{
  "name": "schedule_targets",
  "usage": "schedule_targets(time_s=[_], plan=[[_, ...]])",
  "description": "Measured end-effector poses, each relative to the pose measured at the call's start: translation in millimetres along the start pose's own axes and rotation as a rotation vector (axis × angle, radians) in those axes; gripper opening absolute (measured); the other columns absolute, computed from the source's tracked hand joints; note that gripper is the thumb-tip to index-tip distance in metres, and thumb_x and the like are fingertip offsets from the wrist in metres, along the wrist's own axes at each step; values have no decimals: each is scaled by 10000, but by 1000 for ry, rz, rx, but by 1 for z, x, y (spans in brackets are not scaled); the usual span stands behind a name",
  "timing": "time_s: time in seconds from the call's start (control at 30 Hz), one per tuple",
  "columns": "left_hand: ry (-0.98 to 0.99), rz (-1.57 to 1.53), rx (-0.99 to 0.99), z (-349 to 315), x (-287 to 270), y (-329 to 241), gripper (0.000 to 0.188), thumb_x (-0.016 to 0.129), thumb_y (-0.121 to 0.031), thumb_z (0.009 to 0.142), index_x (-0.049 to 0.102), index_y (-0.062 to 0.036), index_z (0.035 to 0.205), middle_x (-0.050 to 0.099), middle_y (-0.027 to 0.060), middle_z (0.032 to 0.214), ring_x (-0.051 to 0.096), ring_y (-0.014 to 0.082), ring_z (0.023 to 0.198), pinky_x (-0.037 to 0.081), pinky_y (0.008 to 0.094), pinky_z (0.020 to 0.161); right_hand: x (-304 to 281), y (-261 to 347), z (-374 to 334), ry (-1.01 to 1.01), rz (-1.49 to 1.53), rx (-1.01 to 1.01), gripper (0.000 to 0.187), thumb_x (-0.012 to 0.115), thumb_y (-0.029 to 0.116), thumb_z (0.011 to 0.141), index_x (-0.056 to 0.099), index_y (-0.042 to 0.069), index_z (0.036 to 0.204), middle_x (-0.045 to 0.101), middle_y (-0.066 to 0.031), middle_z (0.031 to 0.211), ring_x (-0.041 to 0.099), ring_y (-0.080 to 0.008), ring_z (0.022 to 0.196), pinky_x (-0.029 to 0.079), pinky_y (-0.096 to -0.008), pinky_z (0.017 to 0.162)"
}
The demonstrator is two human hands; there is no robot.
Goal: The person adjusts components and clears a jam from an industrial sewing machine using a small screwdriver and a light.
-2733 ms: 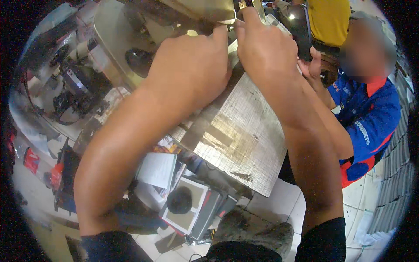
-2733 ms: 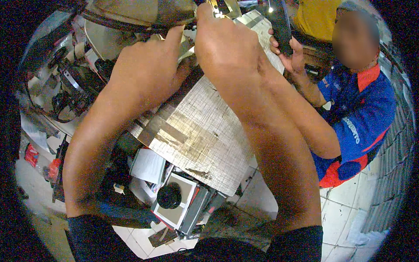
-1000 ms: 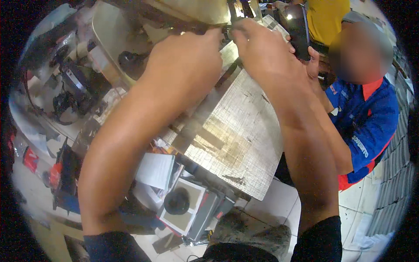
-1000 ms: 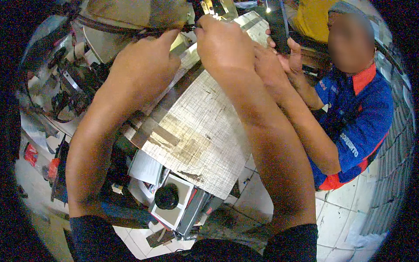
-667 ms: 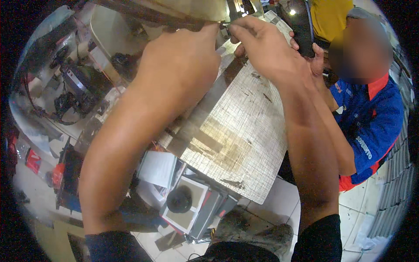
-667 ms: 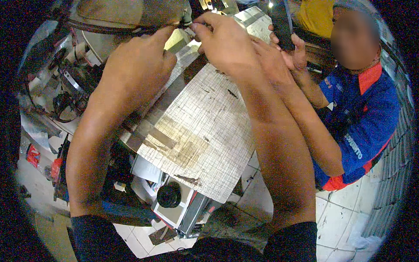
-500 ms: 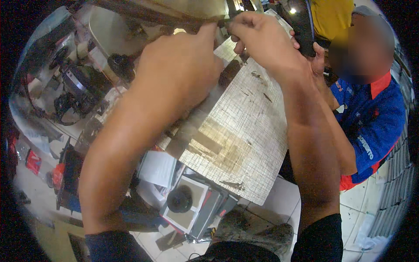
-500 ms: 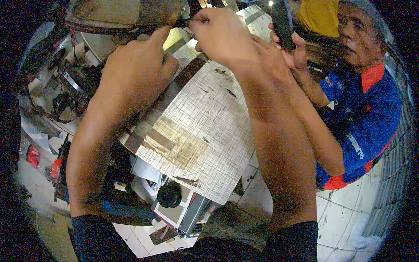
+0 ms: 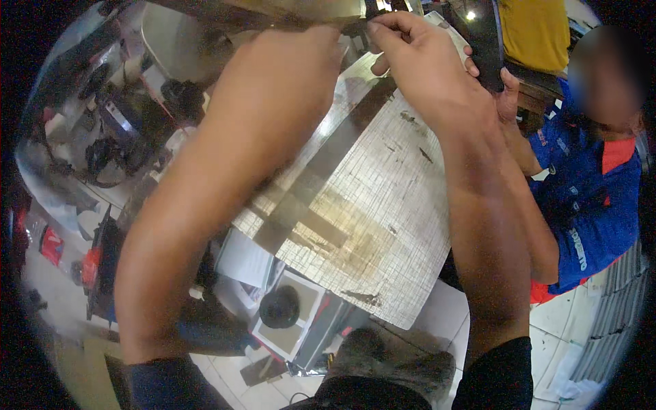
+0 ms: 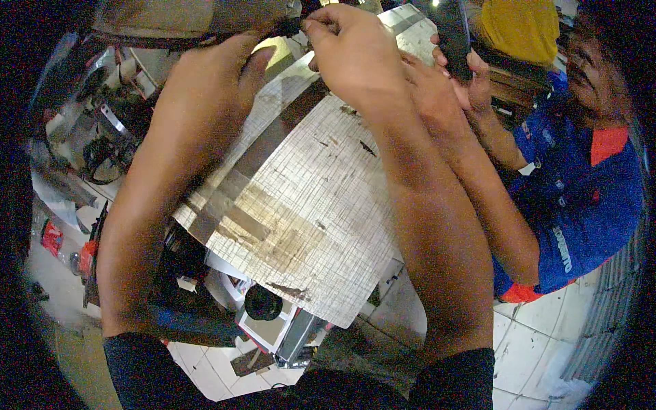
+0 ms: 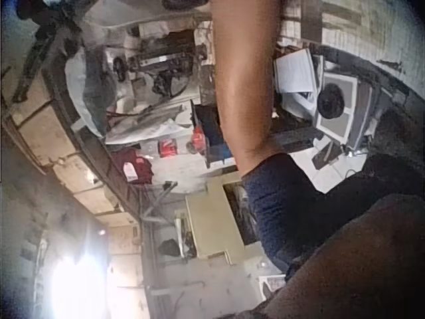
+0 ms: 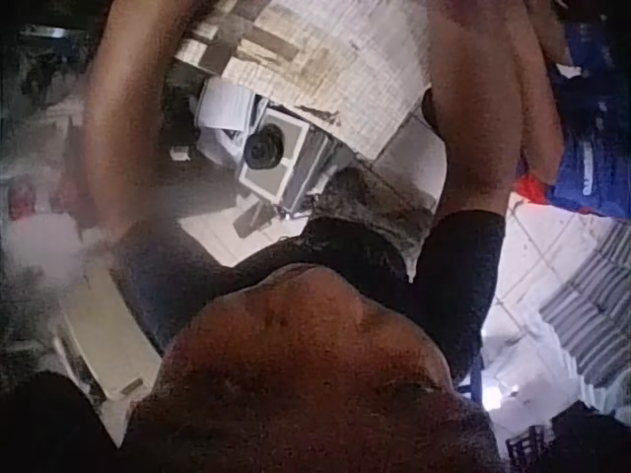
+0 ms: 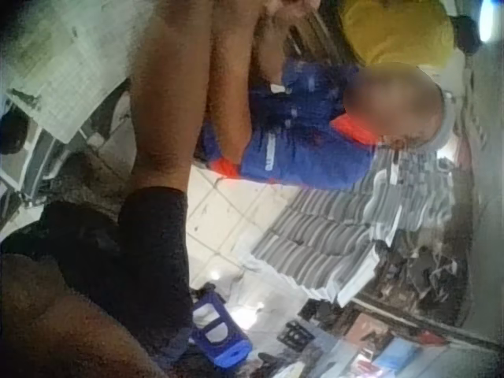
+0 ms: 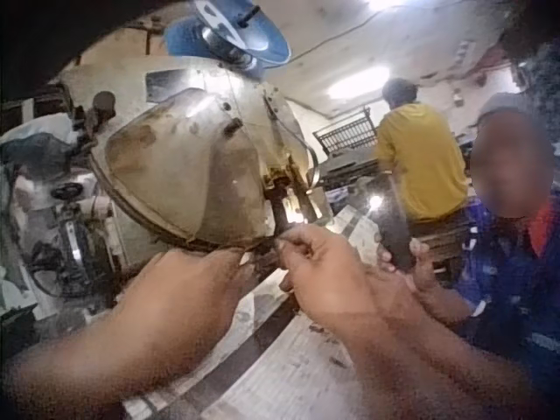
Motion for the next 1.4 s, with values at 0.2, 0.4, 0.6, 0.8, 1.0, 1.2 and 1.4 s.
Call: schedule_targets(time_s=[0.2,0.4,0.6,0.8,1.0,1.2,1.4], plan=[[-103,-125,-60,2,-16,-10,267,542,-210,897,661,-74,1093,649,257,873,639,434,810,506,498,756,2,8,-8,-132,-4,-86,203,522,76,906,616,-52,1031,678,-167,977,668,-232,769,514,-338,668],[108,-91,-89,4,-7,-8,243,518,-176,906,617,41,861,641,257,739,638,439,696,515,489,638,0,19,-12,-58,284,-35,236,557,78,924,622,-61,1103,684,-128,833,644,-175,724,500,-292,650],[66,-52,-73,0,-5,-3,373,558,-268,864,606,-50,1163,665,246,832,646,428,784,517,504,765,2,8,0,-29,357,-245,274,559,77,929,590,-67,1160,695,-131,939,638,-139,824,497,-277,716],[150,24,-70,-5,-7,-11,411,574,-324,862,537,-29,1146,685,203,886,662,402,824,523,510,768,16,-14,8,-151,557,-149,339,595,77,908,529,-28,1223,688,-142,964,664,-215,844,505,-328,746],[240,43,-76,-6,-7,-11,454,555,-368,873,489,-32,1170,670,237,924,654,425,844,518,525,768,17,-12,8,-243,518,-172,236,631,29,889,589,-34,1112,700,-85,941,647,-112,853,502,-222,778],[215,27,-74,-7,-3,-8,499,555,-373,879,456,-21,1218,667,239,906,651,430,844,514,534,778,20,-14,12,-321,523,-263,235,638,1,875,577,-38,1098,676,-95,988,624,-102,905,487,-207,789],[180,103,-58,-11,-11,-16,410,534,-253,853,537,21,1158,689,208,825,685,354,780,548,459,684,20,-10,10,-259,559,-223,223,650,36,847,627,-35,1057,707,-144,942,686,-175,823,534,-288,714]])
Point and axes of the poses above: each hand's wrist, its own z-axis towards the middle knuckle, its own x-axis out of the palm, y = z × x, the point moved 4 cm from there along z, towards the middle knuckle
